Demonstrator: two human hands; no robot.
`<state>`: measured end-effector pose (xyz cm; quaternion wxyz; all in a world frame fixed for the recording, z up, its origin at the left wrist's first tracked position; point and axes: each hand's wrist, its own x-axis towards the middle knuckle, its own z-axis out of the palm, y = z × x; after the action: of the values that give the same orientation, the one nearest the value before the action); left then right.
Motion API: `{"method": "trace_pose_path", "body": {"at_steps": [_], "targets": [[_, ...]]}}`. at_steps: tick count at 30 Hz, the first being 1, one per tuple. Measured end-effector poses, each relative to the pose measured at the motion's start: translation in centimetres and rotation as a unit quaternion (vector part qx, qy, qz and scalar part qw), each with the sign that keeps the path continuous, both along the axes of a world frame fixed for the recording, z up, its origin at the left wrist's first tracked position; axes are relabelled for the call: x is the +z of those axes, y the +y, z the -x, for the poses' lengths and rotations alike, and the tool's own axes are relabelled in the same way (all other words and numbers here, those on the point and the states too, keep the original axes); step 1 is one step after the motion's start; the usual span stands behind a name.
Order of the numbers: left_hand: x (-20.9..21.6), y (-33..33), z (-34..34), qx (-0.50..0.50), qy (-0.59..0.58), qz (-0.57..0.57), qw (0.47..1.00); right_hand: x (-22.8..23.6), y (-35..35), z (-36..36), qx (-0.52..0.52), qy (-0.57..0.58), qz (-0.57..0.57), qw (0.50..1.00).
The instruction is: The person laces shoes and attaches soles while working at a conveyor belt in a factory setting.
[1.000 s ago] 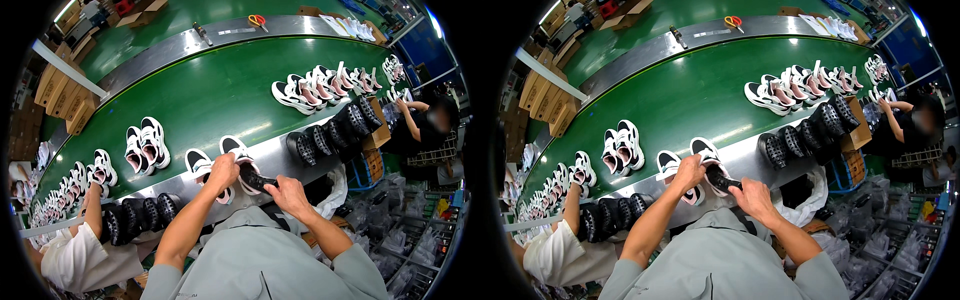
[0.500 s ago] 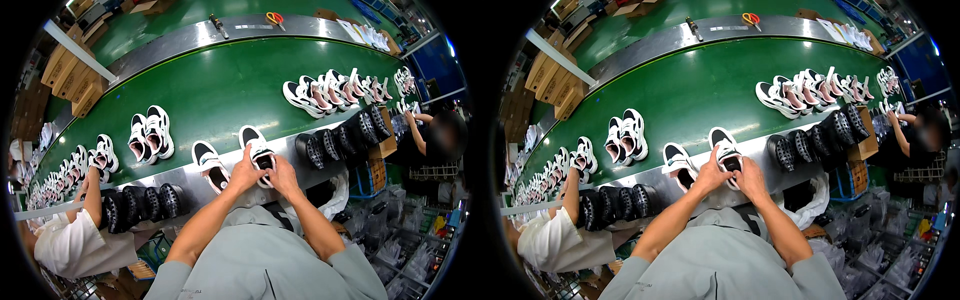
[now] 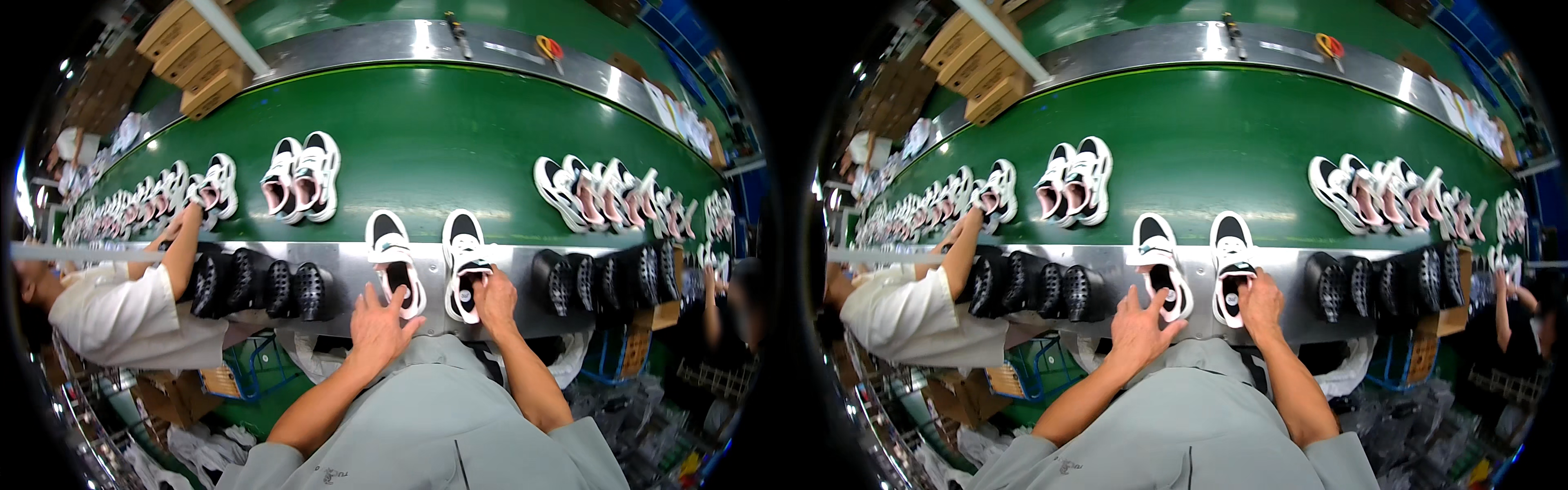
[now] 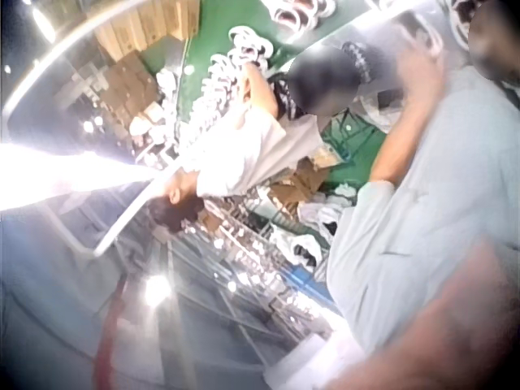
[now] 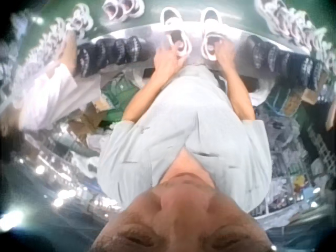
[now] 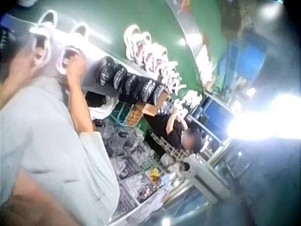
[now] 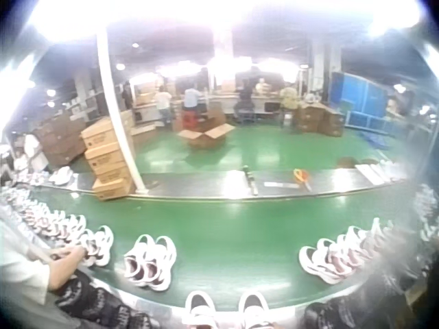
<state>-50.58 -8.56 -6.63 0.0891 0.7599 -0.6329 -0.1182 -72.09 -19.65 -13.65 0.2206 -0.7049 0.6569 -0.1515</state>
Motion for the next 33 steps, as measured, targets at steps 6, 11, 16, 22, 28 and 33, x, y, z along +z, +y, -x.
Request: {"method": "trace_pose_path", "body": {"at_steps": [6, 11, 16, 22, 28, 33], "targets": [[-4.9, -3.1, 1.4, -0.112, 0.210, 0.052, 0.970, -0.1, -0.1, -0.6, 0.015, 0.010, 0.001, 1.000], [-0.8, 0.5, -2.9, -0.020, 0.188, 0.132, 0.973, 5.8, 1.8, 2.8, 0.010, 0.067, -0.147, 0.987], [2.4, 5.4, -14.1, 0.295, -0.031, 0.214, 0.931, 9.6, 4.5, 2.9, 0.000, -0.107, -0.134, 0.985], [-2.1, 9.2, -21.6, 0.375, -0.105, 0.177, 0.904, 9.8, 5.6, -3.1, 0.112, -0.082, -0.159, 0.977], [3.7, 8.7, -18.3, 0.338, 0.005, 0.248, 0.908, 10.7, 6.0, -6.0, 0.105, -0.150, -0.174, 0.968], [5.2, 3.8, -9.5, 0.027, 0.075, 0.354, 0.932, 12.6, 6.7, -13.1, -0.014, -0.551, -0.387, 0.739]]}}
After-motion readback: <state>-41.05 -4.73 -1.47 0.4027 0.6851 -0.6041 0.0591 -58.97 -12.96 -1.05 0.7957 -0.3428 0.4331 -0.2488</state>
